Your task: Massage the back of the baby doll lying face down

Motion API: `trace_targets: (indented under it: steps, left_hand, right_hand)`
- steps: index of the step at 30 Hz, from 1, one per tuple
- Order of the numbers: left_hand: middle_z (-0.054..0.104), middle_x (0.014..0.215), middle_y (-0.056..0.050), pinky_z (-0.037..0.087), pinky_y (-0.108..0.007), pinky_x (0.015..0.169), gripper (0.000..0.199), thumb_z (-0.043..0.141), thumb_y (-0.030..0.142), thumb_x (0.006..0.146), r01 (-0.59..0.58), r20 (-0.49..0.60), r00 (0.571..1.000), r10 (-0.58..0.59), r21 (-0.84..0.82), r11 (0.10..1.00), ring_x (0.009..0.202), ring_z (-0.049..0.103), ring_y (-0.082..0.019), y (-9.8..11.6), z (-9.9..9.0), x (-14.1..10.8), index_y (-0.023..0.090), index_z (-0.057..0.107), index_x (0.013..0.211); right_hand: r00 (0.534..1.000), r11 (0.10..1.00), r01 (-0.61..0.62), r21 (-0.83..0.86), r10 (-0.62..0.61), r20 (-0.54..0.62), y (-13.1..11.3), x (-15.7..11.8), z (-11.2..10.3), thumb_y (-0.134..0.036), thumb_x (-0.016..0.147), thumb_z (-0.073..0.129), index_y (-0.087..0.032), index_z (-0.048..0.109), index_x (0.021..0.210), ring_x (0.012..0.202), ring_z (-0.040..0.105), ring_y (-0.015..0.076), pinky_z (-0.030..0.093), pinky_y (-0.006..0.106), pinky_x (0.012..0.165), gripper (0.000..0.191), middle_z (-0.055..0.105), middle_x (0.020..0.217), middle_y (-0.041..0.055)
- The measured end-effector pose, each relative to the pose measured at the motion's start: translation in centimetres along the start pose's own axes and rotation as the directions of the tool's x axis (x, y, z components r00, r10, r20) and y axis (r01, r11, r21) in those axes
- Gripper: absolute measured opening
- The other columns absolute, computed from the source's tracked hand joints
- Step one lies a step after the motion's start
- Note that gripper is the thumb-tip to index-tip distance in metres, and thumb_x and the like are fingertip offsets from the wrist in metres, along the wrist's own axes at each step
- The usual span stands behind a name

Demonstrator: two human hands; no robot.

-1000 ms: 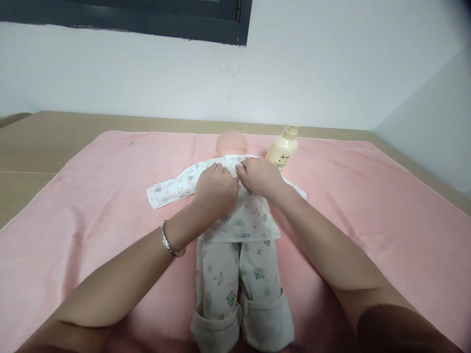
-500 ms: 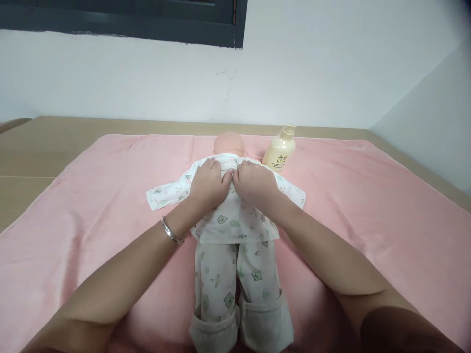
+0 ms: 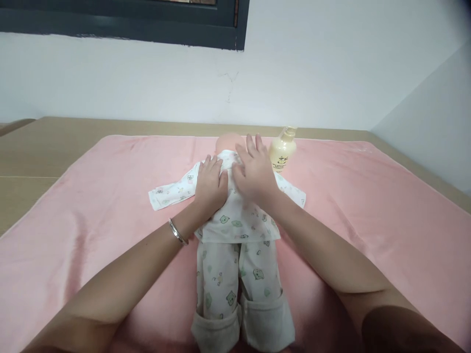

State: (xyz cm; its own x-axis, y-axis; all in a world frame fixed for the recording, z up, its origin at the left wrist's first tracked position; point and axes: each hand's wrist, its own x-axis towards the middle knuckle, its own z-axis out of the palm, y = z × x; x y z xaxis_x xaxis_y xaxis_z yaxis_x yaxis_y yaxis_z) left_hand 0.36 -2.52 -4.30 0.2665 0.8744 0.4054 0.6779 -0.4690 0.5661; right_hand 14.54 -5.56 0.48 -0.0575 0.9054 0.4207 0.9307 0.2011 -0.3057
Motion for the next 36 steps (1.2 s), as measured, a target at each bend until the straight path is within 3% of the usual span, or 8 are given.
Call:
trace_targets:
  steps: [5,10,13,16,21,26,30,36]
  left_hand:
    - [0.041,0.165,-0.017,0.025,-0.059,0.133,0.051,0.033,0.029,0.102,0.027,-0.013,1.0,-0.028,-0.049,0.998,0.16,0.029,-0.029,-0.3,0.1,0.1,0.013,0.054,0.145]
    - [0.043,0.164,-0.016,0.024,-0.058,0.133,0.053,0.03,0.037,0.104,0.038,-0.032,0.999,-0.041,-0.092,0.995,0.16,0.031,-0.028,-0.3,0.3,-0.1,0.014,0.055,0.145]
    - [0.045,0.163,-0.017,0.028,-0.054,0.133,0.06,0.021,0.045,0.107,0.02,-0.114,0.993,-0.036,-0.134,0.991,0.158,0.034,-0.028,-0.5,0.5,-0.4,0.013,0.054,0.145]
    - [0.046,0.162,-0.018,0.03,-0.053,0.132,0.068,0.013,0.053,0.107,0.008,-0.165,0.986,-0.03,-0.133,0.991,0.157,0.036,-0.027,-0.6,0.6,-0.6,0.015,0.054,0.145]
    - [0.052,0.158,-0.016,0.031,-0.053,0.132,0.068,0.009,0.052,0.107,-0.021,-0.17,0.985,-0.001,-0.128,0.992,0.157,0.038,-0.025,-0.5,0.6,-0.6,0.017,0.056,0.142]
    - [0.048,0.16,-0.02,0.029,-0.056,0.132,0.069,0.017,0.056,0.105,0.009,-0.179,0.983,-0.051,-0.223,0.975,0.156,0.038,-0.03,-0.8,0.9,-0.6,0.012,0.054,0.144]
    - [0.055,0.155,-0.016,0.029,-0.056,0.132,0.057,0.028,0.05,0.105,-0.024,-0.193,0.981,-0.032,-0.278,0.96,0.155,0.04,-0.03,-1.1,1.0,-0.5,0.016,0.059,0.138]
    - [0.071,0.127,-0.013,0.045,-0.057,0.12,0.029,0.044,0.03,0.096,-0.044,-0.111,0.994,0.019,-0.23,0.972,0.127,0.063,-0.03,-0.6,0.1,0.4,0.02,0.068,0.109]
  right_hand:
    - [0.994,0.99,0.062,0.125,-0.072,0.081,-0.5,-0.6,0.9,-0.023,0.102,0.03,-0.014,0.063,0.137,0.153,0.038,0.0303,0.032,0.058,0.123,0.049,0.052,0.157,0.0166]
    - [0.989,0.986,0.093,0.135,-0.077,-0.124,-0.9,-0.7,-0.7,-0.019,0.101,0.024,-0.02,0.054,0.148,0.158,0.03,0.022,0.023,0.055,0.129,0.056,0.041,0.166,0.0081]
    - [0.994,0.994,0.062,0.095,-0.07,0.081,-1.2,-0.7,-0.7,-0.02,0.099,0.033,-0.018,0.057,0.146,0.158,0.03,0.0303,0.023,0.063,0.126,0.053,0.039,0.166,0.0126]
    - [0.955,0.988,0.036,0.15,-0.078,0.287,-1.7,-0.8,-0.9,-0.023,0.099,0.037,-0.015,0.061,0.141,0.157,0.029,0.036,0.026,0.066,0.124,0.049,0.039,0.166,0.0167]
    - [0.985,0.982,0.069,0.173,-0.095,0.146,-1.9,-1.2,-0.8,-0.02,0.1,0.032,-0.014,0.059,0.142,0.158,0.027,0.0333,0.026,0.062,0.126,0.05,0.038,0.166,0.0159]
    - [0.988,0.996,0.05,0.074,-0.06,0.144,-1.5,-0.9,0.2,-0.022,0.1,0.036,-0.009,0.05,0.151,0.159,0.026,0.0376,0.02,0.068,0.126,0.055,0.029,0.169,0.0203]
    - [0.997,0.997,0.073,0.038,-0.073,0.004,-1.5,-0.8,0.2,-0.02,0.099,0.036,-0.017,0.042,0.157,0.162,0.017,0.0325,0.017,0.067,0.127,0.058,0.024,0.173,0.0129]
    - [0.963,0.997,0.028,0.068,-0.045,0.267,-3.3,-1.7,-1.4,-0.022,0.105,0.031,-0.012,0.048,0.154,0.158,0.028,0.0342,0.025,0.062,0.127,0.053,0.029,0.17,0.0172]
